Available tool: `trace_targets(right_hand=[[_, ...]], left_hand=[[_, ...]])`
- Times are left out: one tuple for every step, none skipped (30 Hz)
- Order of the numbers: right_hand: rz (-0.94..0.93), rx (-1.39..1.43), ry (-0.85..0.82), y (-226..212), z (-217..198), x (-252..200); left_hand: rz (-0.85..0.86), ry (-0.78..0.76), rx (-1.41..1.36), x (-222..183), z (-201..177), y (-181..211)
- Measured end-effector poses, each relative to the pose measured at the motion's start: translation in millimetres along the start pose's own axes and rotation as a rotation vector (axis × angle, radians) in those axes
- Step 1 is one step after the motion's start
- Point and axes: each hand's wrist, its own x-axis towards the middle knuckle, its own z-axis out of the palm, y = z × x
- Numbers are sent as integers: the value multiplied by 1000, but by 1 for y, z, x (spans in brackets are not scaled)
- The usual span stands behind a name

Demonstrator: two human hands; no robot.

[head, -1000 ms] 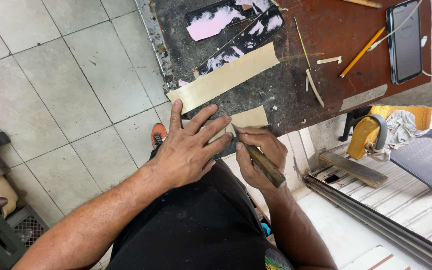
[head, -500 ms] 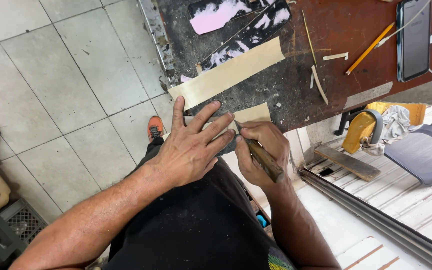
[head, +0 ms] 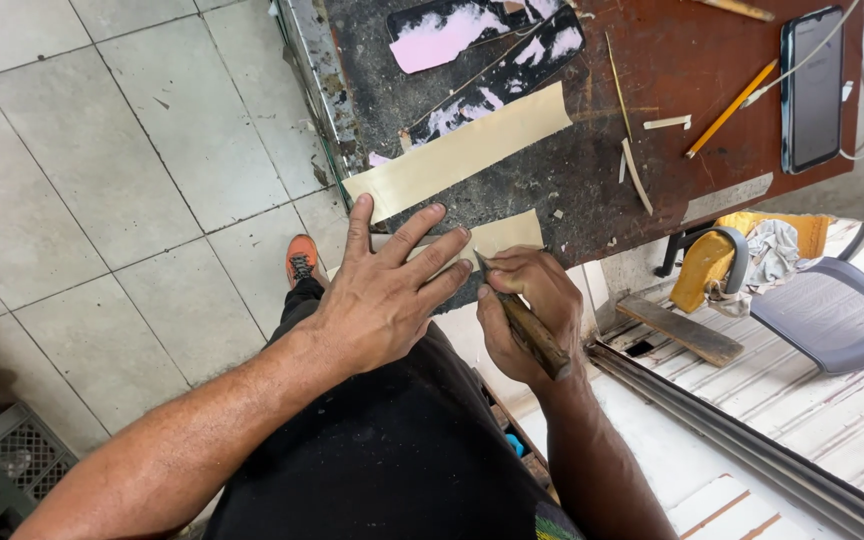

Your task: Repairing a shoe by cutting and applying new material to the straps using a knife and adhesive strips

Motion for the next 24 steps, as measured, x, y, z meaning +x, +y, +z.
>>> trace_targets(right_hand=[[3,1,-1,-1,0,-1],[11,2,-4,-1,-1,-2],[17,2,-2,-2,-1,-2],[18,3,0,-2,-1,-3],[24,2,1,-1,-1,-5],[31,2,3,0,-1,-6],[34,2,6,0,-1,-8],[33,9,8,0,-1,-9],[27,16,11,1,-1,-9],[24,16,14,2,-1,-8],[15,11,11,3,-2,-8],[7,5,7,5,-2,-8],[13,6,9,2,-2,-9],[24,11,10,0,-3,-10],[20,16,18,-1,-3,-7],[11,16,26,1,-2,-8],[1,48,53,3,0,-11],[-10,80,79,4,1,-13],[-23,83,90,19,2,-21],[43,211,102,35,4,-29],[110,341,112,53,7,-36],[99,345,121,51,-3,-28],[152,615,166,46,-14,-23],[203,886,208,42,-25,-17]], left_hand=[[-1,-3,-2,0,1,0],[1,8,-1,-1,2,1],[6,19,3,0,1,0],[8,17,3,-1,2,0],[9,20,2,-1,2,-1],[10,22,1,-1,3,-1],[13,20,1,-1,4,-1],[11,9,3,-2,5,-1],[9,2,9,-2,5,-2],[11,4,12,-1,3,-2],[9,-3,15,-1,2,-2],[8,-11,17,-1,2,-1],[9,-17,15,-1,-1,1],[1,-31,7,-2,-5,3],[-5,-35,12,2,-10,3],[0,-30,22,4,-11,4],[-14,-39,0,5,-13,6],[-29,-48,-23,6,-16,8],[-23,-42,-7,8,-17,13],[-60,43,18,11,-17,17],[-95,127,41,14,-16,20],[-88,132,54,19,-23,23],[-127,79,64,22,-29,29],[-166,26,74,26,-36,35]])
